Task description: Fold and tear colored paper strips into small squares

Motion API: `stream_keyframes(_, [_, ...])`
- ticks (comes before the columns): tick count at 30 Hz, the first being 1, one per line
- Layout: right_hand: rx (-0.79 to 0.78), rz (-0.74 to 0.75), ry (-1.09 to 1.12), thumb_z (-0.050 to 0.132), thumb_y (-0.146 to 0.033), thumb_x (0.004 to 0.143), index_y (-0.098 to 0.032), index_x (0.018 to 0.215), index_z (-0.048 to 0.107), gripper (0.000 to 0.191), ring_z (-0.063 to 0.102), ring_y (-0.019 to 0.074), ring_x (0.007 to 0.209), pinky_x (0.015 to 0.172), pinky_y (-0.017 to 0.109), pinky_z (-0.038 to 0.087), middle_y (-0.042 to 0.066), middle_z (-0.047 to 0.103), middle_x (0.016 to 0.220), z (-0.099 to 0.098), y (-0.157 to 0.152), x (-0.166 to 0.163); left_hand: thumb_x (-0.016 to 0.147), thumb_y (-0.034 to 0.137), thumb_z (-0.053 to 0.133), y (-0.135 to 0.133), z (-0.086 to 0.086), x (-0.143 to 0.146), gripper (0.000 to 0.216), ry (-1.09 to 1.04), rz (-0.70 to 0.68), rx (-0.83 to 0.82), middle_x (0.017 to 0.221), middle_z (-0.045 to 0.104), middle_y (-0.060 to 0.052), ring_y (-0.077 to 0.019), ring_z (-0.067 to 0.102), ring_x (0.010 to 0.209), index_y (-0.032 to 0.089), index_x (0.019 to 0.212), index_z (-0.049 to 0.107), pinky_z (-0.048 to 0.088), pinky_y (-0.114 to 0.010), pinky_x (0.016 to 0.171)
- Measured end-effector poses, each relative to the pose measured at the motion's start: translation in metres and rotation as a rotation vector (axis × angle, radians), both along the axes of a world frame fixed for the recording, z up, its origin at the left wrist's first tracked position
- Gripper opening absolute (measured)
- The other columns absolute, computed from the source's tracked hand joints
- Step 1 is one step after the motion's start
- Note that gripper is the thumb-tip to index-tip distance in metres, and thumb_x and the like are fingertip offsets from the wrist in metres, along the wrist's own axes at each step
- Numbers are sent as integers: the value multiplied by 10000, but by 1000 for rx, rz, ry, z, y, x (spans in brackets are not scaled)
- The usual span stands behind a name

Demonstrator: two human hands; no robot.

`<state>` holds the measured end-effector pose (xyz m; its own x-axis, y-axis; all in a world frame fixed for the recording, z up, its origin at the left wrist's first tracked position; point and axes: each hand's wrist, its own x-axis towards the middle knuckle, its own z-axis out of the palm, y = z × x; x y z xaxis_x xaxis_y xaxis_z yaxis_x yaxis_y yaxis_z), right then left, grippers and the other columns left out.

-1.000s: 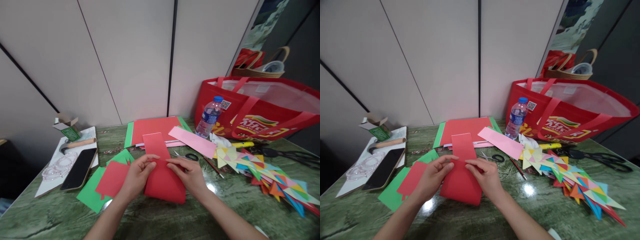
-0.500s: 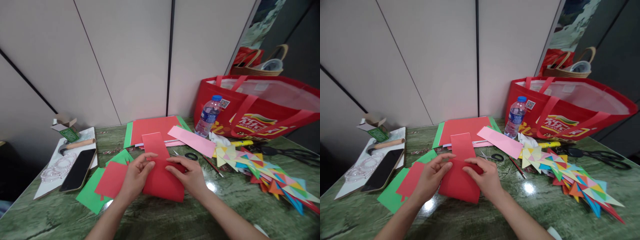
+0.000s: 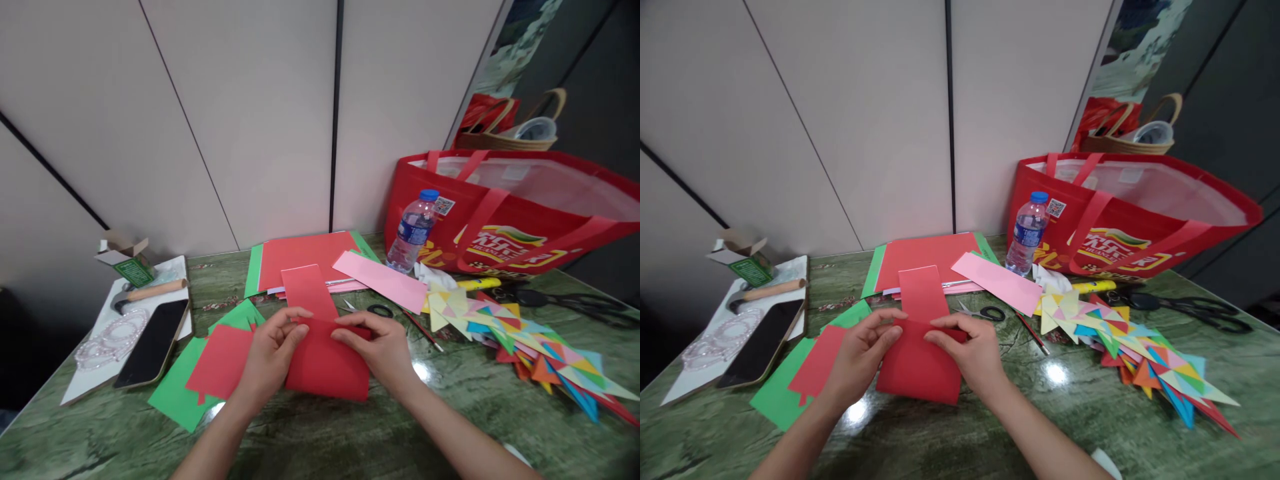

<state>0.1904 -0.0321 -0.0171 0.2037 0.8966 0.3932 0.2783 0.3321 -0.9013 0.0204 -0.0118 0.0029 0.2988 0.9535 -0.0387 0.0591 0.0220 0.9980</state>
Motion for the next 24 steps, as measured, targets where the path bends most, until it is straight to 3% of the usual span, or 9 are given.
stream_keyframes(13, [-85,114,22,681,-268,667,-186,748,675,116,621,159,629,589,253,498,20,684,690,-4,4,3,752,381,561,-1,0,3,256,14,-2,-11,559,523,39,-95,442,479,192,921,531,321,-188,454])
stream_keyframes(24, [-56,140,5,654,-270,693,-208,741,699,90,641,179,672,622,275,514,24,708,720,-4,4,2,741,391,571,-1,-2,2,252,-8,-3,-33,556,535,32,-118,492,483,204,902,523,336,-202,451])
